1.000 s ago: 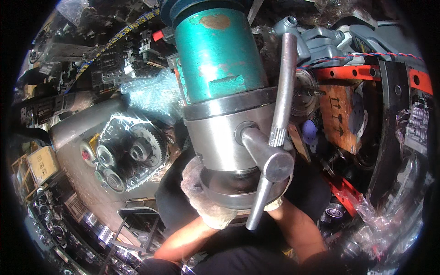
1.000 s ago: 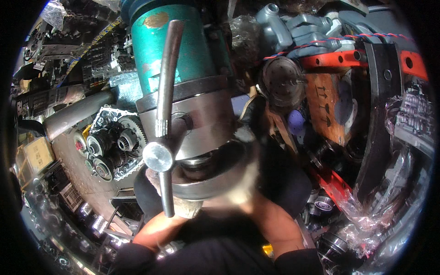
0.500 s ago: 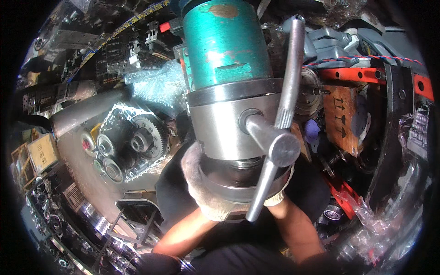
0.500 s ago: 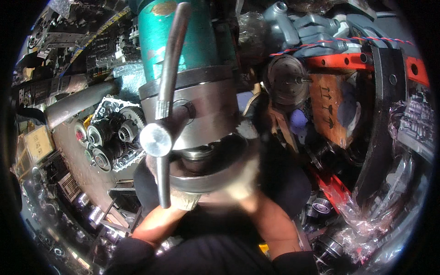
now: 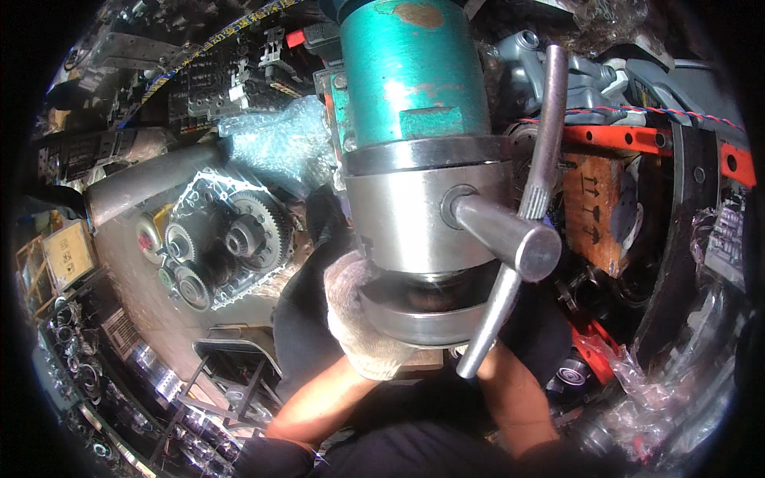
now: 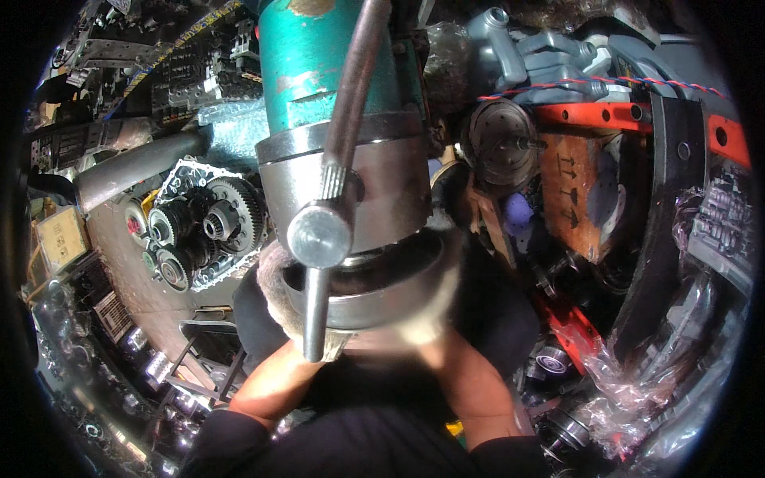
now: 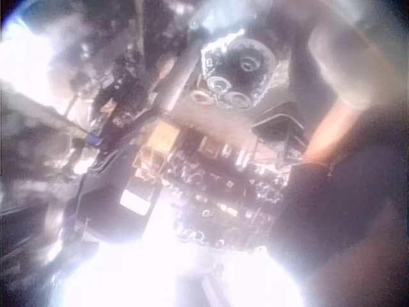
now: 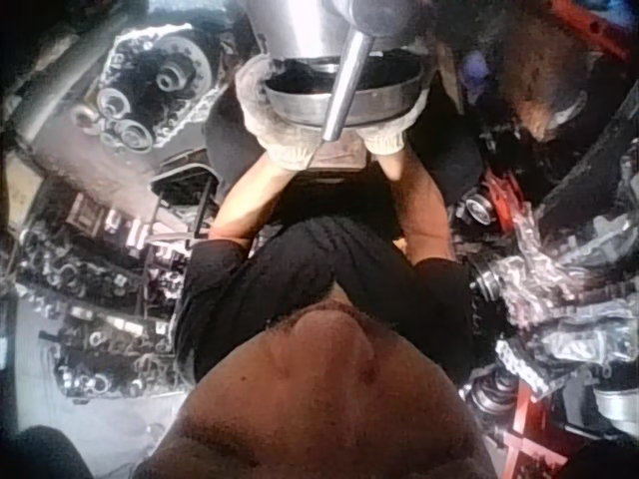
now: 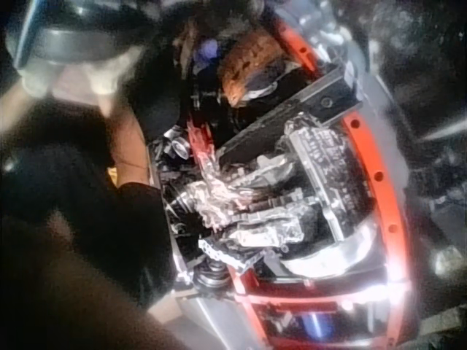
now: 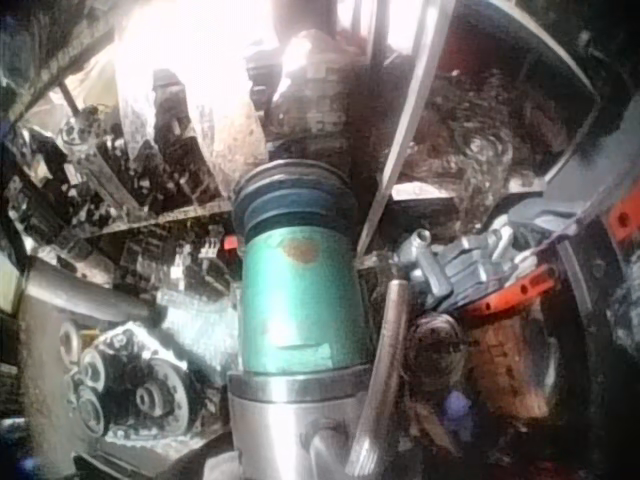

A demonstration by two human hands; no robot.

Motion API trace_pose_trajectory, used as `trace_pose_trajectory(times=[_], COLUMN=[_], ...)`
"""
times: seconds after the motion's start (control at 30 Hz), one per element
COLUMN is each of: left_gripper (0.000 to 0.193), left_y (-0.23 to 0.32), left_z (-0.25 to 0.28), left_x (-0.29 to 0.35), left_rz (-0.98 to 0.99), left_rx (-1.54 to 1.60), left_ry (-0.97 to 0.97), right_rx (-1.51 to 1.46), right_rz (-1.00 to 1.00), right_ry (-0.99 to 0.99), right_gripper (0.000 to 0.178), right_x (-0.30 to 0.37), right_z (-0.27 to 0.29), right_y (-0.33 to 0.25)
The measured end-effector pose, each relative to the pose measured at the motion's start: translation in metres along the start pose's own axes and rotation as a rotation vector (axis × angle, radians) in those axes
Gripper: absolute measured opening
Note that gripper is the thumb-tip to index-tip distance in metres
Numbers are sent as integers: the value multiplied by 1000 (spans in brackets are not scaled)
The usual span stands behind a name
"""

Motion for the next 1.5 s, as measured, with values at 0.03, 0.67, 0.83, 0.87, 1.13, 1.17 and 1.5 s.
trace_pose_trajectory(times=[0.03,0.67,0.83,0.87,1.13,1.17,1.5], left_gripper=[89,86,83,83,56,56,62], left_y=[3,0,2,4,10,11,1], left_z=[-1,2,0,-1,-5,-4,-2], left_x=[-2,-4,-5,-6,-12,-12,-4], left_rz=[-32,-125,-109,-107,-54,-46,-31], left_rx=[-8,-45,-20,-35,-52,-31,-43], left_ry=[17,-10,-35,-34,1,24,28], right_rx=[2,-4,-13,-13,-21,-105,-167], right_rz=[2,52,66,70,103,79,-125], right_ry=[5,90,117,119,153,-6,61], right_gripper=[74,74,74,74,74,74,75], right_x=[1,0,-1,0,1,-2,2], right_z=[0,4,4,4,24,19,1], right_y=[-3,-1,-3,-2,8,10,7])
Point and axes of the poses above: each hand's wrist, its own x-axis away from the middle knuckle, its own z-axis out of the back of the hand, y = z × x, the point moved 5 cm from there along -x, towards the middle knuckle, and after that the axes turned 4 degrees about y, right-handed, at the moved point
